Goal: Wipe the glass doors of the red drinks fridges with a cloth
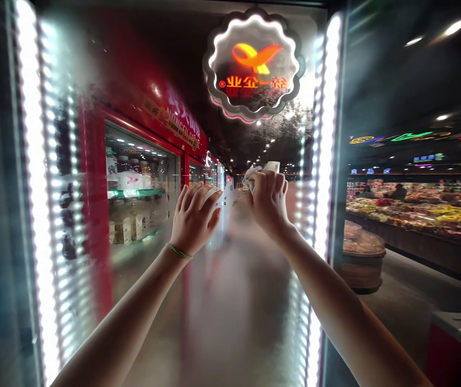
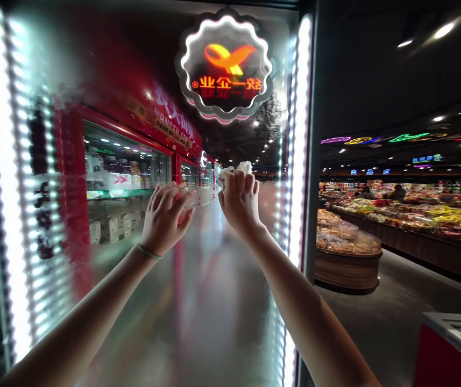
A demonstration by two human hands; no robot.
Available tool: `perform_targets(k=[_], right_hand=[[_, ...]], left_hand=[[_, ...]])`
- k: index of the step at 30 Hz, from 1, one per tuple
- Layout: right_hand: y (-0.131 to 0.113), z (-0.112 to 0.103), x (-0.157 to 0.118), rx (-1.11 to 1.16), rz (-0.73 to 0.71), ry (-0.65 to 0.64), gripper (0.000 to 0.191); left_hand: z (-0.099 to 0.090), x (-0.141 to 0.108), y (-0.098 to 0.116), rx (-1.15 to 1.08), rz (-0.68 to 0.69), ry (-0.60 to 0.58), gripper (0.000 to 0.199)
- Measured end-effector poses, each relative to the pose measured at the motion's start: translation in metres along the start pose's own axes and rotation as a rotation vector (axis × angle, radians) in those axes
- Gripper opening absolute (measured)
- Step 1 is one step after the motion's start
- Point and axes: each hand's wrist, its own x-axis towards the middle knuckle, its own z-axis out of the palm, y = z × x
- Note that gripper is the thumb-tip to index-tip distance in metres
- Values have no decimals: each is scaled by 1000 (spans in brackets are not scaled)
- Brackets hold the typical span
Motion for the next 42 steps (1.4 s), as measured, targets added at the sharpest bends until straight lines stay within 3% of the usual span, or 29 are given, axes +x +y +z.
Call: perform_targets(k=[5, 10, 14, 19, 23, 28, 31, 42], right_hand=[[11, 0, -4, 13, 60, 87, 27], [20, 0, -8, 16, 12, 63, 28], [30, 1, -15, 21, 111, 182, 26], [40, -2, -22, 52, 63, 160, 27], [50, -9, -27, 56, 90, 279, 25], [57, -15, -39, 117, 57, 214, 37], [62, -15, -48, 136, 107, 249, 43], [73, -20, -53, 157, 173, 254, 44]], left_hand=[[5, 2, 7, -16, 0, 2, 36], [11, 2, 13, -53, -17, -14, 40], [12, 2, 15, -58, -4, -1, 41], [12, 2, 18, -73, -10, -20, 44], [15, 4, 25, -68, 10, -14, 43], [18, 4, 35, -67, 19, -10, 43], [18, 3, 39, -83, 22, -6, 45], [21, -4, 44, -49, 47, 1, 43]])
